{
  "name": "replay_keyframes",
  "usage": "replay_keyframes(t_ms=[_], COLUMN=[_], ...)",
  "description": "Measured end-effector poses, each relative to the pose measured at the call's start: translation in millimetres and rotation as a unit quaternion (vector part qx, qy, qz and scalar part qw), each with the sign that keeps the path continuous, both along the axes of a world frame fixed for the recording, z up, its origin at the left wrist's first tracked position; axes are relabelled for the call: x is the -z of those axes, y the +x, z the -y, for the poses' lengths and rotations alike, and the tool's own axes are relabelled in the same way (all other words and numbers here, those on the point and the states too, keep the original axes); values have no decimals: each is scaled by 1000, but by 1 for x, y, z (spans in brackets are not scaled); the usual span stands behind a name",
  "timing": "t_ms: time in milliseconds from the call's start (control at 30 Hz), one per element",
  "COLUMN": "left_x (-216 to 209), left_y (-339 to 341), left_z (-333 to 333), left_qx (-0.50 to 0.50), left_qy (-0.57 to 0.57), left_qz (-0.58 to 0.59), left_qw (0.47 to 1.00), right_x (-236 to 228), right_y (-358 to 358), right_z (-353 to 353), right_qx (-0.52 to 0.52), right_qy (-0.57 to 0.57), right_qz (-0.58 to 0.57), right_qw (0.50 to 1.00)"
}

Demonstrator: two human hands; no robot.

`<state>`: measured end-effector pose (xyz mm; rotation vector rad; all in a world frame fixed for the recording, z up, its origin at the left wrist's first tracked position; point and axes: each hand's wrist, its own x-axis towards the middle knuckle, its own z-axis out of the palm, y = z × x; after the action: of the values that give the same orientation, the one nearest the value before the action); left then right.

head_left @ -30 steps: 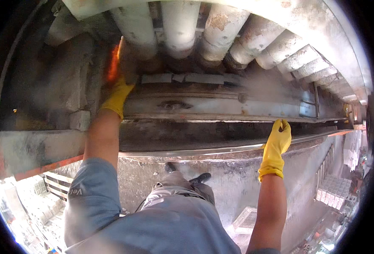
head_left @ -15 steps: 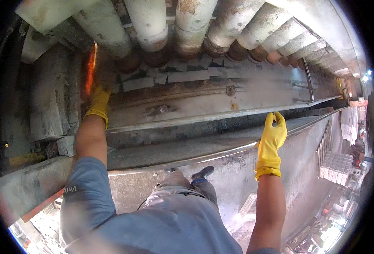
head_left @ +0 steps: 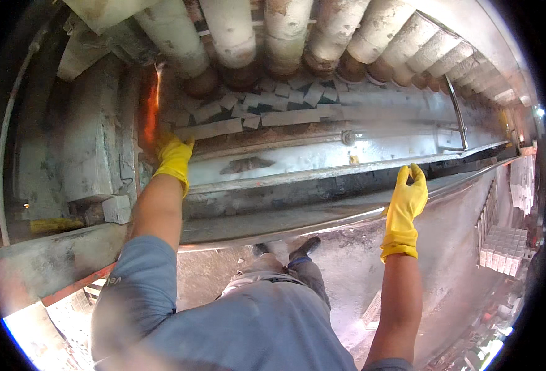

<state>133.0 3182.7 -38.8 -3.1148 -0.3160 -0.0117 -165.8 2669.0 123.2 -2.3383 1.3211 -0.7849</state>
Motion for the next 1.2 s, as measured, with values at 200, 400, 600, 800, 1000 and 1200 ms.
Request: replay_keyframes(t_ms=[200,400,600,800,1000,1200], left_x=[-5,31,18,20,12,16], left_y=[35,67,81,75,50,111], left_z=[-45,-73,-62,-75,-66,-88], left_qx=[-4,75,-9,80,106,-50], left_qy=[-66,-6,-115,77,0,-115], left_qz=[-66,25,-24,-69,29,26], left_qw=[996,997,993,991,994,992], right_x=[0,-9,-5,-13,-16,-18], right_y=[-5,-6,0,7,5,7], right_z=[11,7,15,8,7,12], right_qx=[-12,-11,-20,-19,-8,-19], right_qy=[14,20,18,25,42,30], right_qz=[12,2,-9,1,13,-10], right_qw=[1000,1000,1000,999,999,999])
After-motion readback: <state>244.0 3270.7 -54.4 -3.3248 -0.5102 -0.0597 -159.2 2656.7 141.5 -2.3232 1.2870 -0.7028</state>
